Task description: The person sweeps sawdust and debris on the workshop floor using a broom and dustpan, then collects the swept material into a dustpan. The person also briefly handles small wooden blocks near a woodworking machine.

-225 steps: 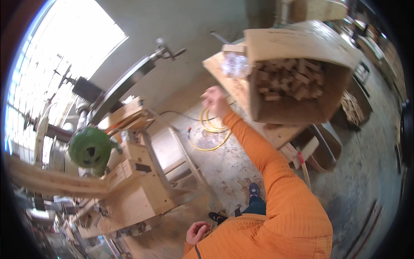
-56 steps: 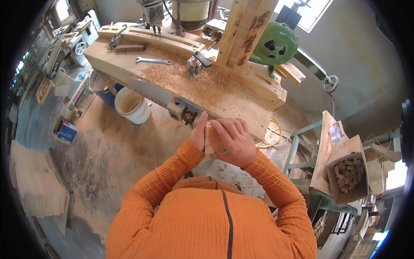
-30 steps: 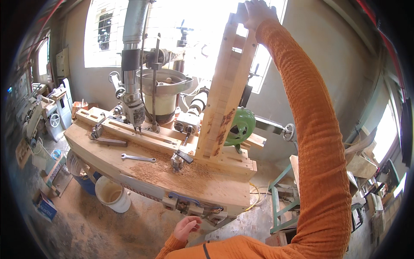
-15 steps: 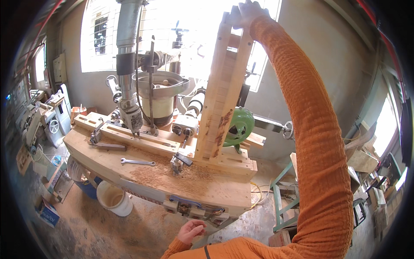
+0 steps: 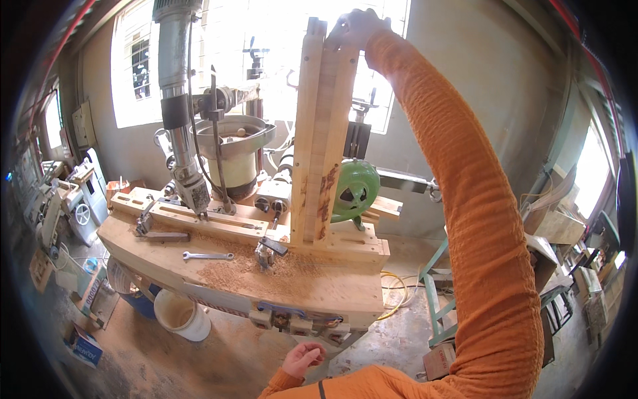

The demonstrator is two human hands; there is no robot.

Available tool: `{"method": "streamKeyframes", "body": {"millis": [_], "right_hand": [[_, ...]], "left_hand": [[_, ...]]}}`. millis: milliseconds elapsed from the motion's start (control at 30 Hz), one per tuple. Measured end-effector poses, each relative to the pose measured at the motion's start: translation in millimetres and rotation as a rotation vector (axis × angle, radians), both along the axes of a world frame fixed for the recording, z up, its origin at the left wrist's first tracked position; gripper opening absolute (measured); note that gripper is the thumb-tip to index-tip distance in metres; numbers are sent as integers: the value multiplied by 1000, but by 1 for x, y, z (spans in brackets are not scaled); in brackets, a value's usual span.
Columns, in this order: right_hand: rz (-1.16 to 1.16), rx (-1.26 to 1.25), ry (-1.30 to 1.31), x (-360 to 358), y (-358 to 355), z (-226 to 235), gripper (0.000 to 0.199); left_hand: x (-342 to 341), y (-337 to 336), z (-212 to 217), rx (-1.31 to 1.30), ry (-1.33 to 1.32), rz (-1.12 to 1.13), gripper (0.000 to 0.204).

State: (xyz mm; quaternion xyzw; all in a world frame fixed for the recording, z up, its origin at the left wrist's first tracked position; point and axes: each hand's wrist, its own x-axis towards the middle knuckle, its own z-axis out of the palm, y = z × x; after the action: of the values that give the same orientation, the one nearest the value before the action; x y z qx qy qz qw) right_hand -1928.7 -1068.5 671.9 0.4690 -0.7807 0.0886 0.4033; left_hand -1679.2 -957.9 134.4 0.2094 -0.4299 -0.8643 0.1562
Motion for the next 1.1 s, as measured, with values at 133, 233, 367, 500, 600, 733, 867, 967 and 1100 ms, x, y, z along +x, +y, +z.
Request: {"method": "streamKeyframes", "body": {"millis": [133,233,367,500,600,733,867,967,1100], "right_hand": [[-54,-195,252,-35,-12,-5,38],[-158,63,241,-27,-14,10,45],[-199,235,217,-28,-17,24,31],[77,-5,6,-19,-24,21,27],[97,-2,22,-10,-31,22,26],[249,-16,137,-43,-32,37,23],[311,-14,272,-52,-43,42,21],[345,25,68,-41,-48,45,22],[380,35,-53,-39,-40,53,23]], "left_hand": [[-4,7,-3,-8,-22,-38,26],[2,8,-5,-7,-18,-15,26],[10,4,-14,-19,-2,21,25],[15,-4,-14,-13,18,77,25],[20,-9,-10,-8,17,103,25],[17,-8,-21,4,49,61,25],[21,-9,-24,8,39,89,25],[22,-12,-20,30,7,116,26],[20,-10,-25,37,8,107,26]]}}
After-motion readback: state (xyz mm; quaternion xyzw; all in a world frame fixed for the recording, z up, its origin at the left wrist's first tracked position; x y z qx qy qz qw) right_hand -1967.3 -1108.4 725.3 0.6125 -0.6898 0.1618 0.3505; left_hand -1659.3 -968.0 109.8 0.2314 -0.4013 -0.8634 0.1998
